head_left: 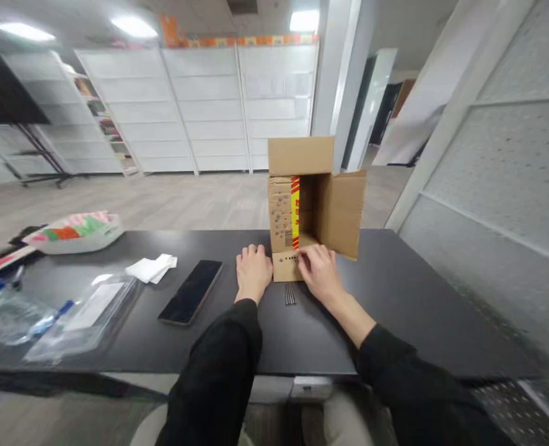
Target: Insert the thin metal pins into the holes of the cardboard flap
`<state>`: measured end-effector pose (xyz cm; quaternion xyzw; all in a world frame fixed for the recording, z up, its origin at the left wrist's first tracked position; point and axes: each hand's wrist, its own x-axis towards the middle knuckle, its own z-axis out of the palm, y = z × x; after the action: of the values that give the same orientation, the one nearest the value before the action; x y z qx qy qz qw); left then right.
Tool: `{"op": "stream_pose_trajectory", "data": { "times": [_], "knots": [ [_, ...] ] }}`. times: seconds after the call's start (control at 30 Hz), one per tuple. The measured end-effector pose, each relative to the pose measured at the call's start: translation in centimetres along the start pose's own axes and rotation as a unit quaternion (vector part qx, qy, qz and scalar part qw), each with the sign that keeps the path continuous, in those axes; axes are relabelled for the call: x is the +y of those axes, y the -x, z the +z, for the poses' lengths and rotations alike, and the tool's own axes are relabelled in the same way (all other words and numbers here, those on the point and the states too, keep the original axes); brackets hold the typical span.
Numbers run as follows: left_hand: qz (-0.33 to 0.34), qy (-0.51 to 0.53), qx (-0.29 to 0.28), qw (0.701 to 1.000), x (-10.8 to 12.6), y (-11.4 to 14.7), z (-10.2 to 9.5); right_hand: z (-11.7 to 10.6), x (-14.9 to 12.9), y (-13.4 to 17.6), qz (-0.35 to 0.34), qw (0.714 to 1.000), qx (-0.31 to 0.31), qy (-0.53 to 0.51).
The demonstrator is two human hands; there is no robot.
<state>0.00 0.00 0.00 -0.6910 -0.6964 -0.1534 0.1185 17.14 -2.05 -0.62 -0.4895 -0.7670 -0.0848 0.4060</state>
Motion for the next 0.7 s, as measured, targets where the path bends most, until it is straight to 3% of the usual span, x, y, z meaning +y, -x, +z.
{"op": "stream_pose_trajectory", "data": {
  "times": [0.53, 0.7],
  "knots": [
    [-0.003, 0.014, -0.001, 1.000, 0.0, 0.2, 0.5, -1.5, -0.5, 0.0, -0.026, 0.996, 0.062, -0.062],
    [0.000, 0.013, 0.000, 1.000, 0.0, 0.2, 0.5, -1.9, -0.6, 0.2, -0.039, 0.994, 0.049, -0.084]
  ]
}}
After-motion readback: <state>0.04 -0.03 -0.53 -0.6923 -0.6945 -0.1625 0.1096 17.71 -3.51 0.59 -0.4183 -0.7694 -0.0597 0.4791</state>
